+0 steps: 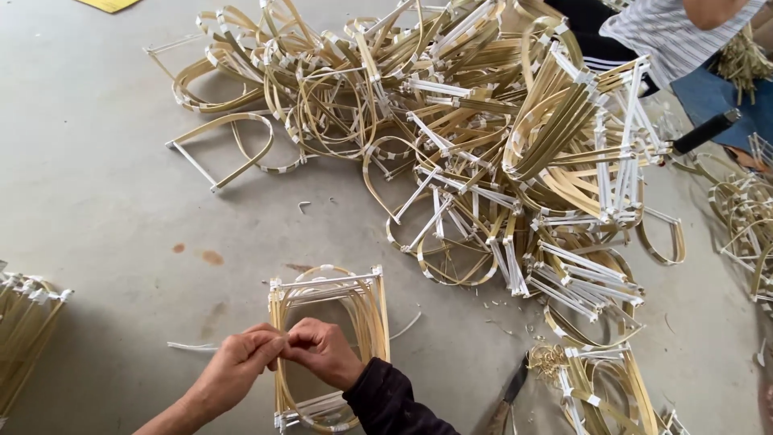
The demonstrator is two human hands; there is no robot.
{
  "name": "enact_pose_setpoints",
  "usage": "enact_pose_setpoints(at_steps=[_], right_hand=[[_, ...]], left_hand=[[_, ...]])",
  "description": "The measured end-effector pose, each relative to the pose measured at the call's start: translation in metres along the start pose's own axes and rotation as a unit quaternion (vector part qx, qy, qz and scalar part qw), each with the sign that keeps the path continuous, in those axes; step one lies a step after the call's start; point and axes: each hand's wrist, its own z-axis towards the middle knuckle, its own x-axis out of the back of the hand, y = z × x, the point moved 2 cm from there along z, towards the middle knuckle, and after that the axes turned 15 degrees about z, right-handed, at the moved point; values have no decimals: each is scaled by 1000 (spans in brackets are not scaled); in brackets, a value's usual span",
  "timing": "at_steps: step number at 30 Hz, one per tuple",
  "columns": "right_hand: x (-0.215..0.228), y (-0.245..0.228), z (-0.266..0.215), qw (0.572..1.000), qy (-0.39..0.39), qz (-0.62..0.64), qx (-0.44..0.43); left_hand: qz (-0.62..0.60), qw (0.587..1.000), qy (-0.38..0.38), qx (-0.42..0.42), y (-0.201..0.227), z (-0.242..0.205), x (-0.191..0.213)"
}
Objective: The recorder assembles small rectangular frames using bamboo strips and plastic ties.
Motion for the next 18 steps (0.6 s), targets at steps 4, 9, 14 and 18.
enact_pose_setpoints(at_steps=[4, 9, 14, 18], right_hand=[[1, 2, 1, 992, 14, -124, 25], [-1, 3, 0, 999, 16, -13, 39], [7, 9, 0, 993, 10, 108, -42], [0, -2, -5, 993, 19, 106, -40]], left_hand=[[68, 998, 19, 0, 34, -14, 6], [133, 987, 72, 59, -12, -13, -11], [105, 989, 85, 59, -26, -9, -14], [154, 983, 85, 49, -18, -3, -10]])
